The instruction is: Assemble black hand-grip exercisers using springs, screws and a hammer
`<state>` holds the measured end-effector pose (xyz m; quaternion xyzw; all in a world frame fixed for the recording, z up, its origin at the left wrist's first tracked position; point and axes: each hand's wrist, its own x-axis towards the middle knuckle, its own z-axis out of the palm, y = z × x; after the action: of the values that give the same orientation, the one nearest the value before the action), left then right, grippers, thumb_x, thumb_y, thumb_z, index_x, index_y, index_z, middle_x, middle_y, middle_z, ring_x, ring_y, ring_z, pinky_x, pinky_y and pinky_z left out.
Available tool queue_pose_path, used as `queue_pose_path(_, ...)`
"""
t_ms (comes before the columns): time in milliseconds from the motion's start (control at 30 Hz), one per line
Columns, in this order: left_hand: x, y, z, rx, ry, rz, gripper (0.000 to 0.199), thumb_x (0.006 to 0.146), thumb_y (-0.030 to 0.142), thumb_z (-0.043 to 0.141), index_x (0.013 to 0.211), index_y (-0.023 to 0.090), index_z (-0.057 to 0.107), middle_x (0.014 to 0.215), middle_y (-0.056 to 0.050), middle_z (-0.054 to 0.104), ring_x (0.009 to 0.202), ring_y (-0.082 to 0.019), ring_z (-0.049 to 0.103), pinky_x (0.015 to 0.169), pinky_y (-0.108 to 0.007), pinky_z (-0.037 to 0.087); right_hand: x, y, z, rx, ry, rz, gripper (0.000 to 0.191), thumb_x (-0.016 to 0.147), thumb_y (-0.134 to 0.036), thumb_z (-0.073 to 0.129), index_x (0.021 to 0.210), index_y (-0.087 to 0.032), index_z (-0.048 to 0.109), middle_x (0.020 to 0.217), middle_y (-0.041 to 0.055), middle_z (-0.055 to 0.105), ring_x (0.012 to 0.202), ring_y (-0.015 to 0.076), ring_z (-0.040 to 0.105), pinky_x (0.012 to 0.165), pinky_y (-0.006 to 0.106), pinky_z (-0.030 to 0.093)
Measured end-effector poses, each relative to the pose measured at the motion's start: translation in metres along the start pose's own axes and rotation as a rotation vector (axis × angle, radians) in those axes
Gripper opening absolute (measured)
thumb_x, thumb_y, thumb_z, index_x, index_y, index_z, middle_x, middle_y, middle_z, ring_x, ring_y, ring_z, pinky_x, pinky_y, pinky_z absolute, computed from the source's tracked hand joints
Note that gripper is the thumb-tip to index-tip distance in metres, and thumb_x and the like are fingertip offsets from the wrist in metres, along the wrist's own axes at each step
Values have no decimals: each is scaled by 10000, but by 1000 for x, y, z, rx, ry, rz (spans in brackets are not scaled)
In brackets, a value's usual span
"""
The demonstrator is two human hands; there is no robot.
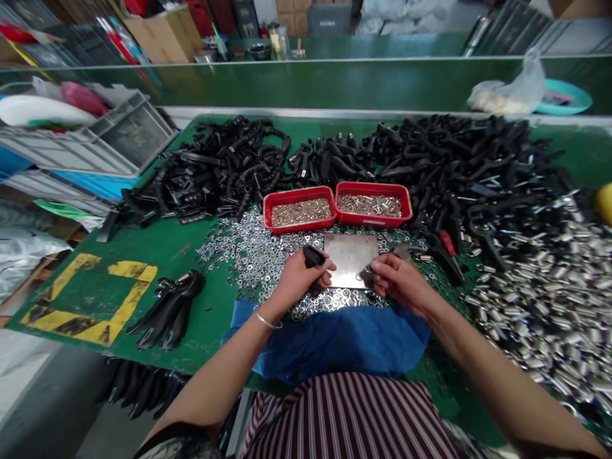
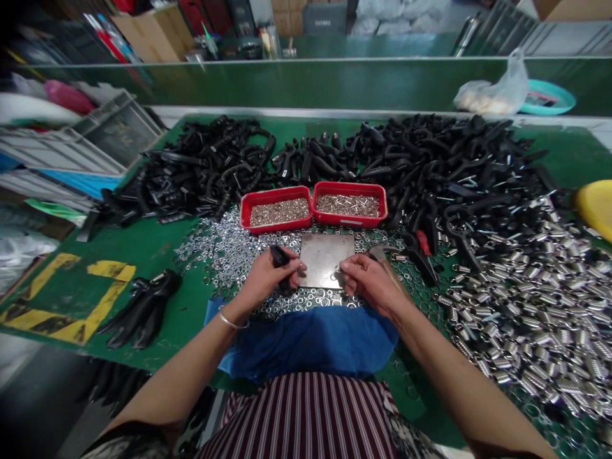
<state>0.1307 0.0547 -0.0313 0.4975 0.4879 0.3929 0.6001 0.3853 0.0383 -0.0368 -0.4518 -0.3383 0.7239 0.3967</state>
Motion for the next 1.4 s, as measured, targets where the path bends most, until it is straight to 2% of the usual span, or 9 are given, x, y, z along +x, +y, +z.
queue_pose_path(100, 3, -2, 29, -88, -83, 4, 372, 824, 422, 748, 1059, 143, 673, 796, -65, 748, 643, -166, 703, 669, -315, 584, -3, 0, 11, 27, -10, 9, 357, 787, -417, 834, 884, -209, 561, 602, -70, 496, 543, 96, 473, 527, 246, 454)
queue_pose_path(200, 4, -7, 41, -92, -96, -40, 405, 804, 417, 779, 1091, 142, 703, 795, -62, 757, 722, -185, 732, 737, -325, 599, -7, -5, 19, 34, -10, 21, 379, 756, -432, 853, 856, -206, 567, 586, -74, 492, 507, 91, 461, 493, 247, 460)
queue_pose_path(467, 0, -4, 47, -139, -223, -68, 345, 835, 388, 761, 1064, 132, 733, 841, -83, 768, 773, -191, 742, 823, -356, 601, -3, -7, 15, 55, -97, 71, 352, 785, -432, 832, 806, -181, 586, 570, -82, 462, 449, 54, 390, 417, 201, 403)
queue_pose_path(600, -1, -4, 46, -69, -240, -15, 356, 834, 419, 755, 1065, 148, 749, 806, -67, 759, 754, -187, 725, 793, -340, 586, 2, -4, 3, 190, -170, 210, 310, 786, -362, 846, 810, -157, 614, 616, -66, 473, 488, 34, 374, 435, 158, 371)
queue_pose_path(733, -1, -8, 50, -7, -200, 9, 338, 819, 410, 758, 1046, 159, 753, 713, -31, 721, 655, -164, 677, 678, -286, 547, 4, 0, -5, 209, -193, 258, 280, 801, -358, 830, 877, -139, 674, 676, -31, 534, 544, 51, 458, 509, 172, 457)
queue_pose_path(867, -2, -5, 47, 186, -215, 113, 240, 820, 314, 742, 1026, 193, 755, 880, -53, 733, 767, -174, 669, 729, -295, 530, 2, -1, -9, -50, -109, 84, 315, 808, -417, 810, 963, -180, 673, 680, -37, 579, 569, 91, 549, 592, 245, 516)
queue_pose_path(1000, 0, -2, 28, 229, -213, 101, 471, 801, 296, 761, 1248, 218, 636, 1175, -94, 684, 914, -189, 657, 809, -321, 528, 4, -7, -18, -395, 56, -217, 314, 811, -430, 795, 1000, -222, 656, 846, 7, 690, 673, 150, 645, 684, 316, 537)
queue_pose_path(1167, 14, -10, 20, -24, -106, 27, 488, 841, 284, 698, 1275, 237, 480, 1066, -67, 673, 583, -80, 554, 560, -242, 459, 4, -14, -20, -486, 155, -297, 286, 796, -441, 802, 939, -252, 642, 790, 12, 698, 697, 198, 663, 699, 363, 549)
queue_pose_path(1400, 31, -18, 58, 18, 35, 17, 360, 787, 165, 681, 1075, 224, 475, 830, 13, 623, 514, -74, 525, 482, -205, 396, 7, -12, 21, -245, 302, -358, 322, 812, -454, 780, 962, -265, 566, 882, 18, 711, 737, 195, 696, 739, 384, 586)
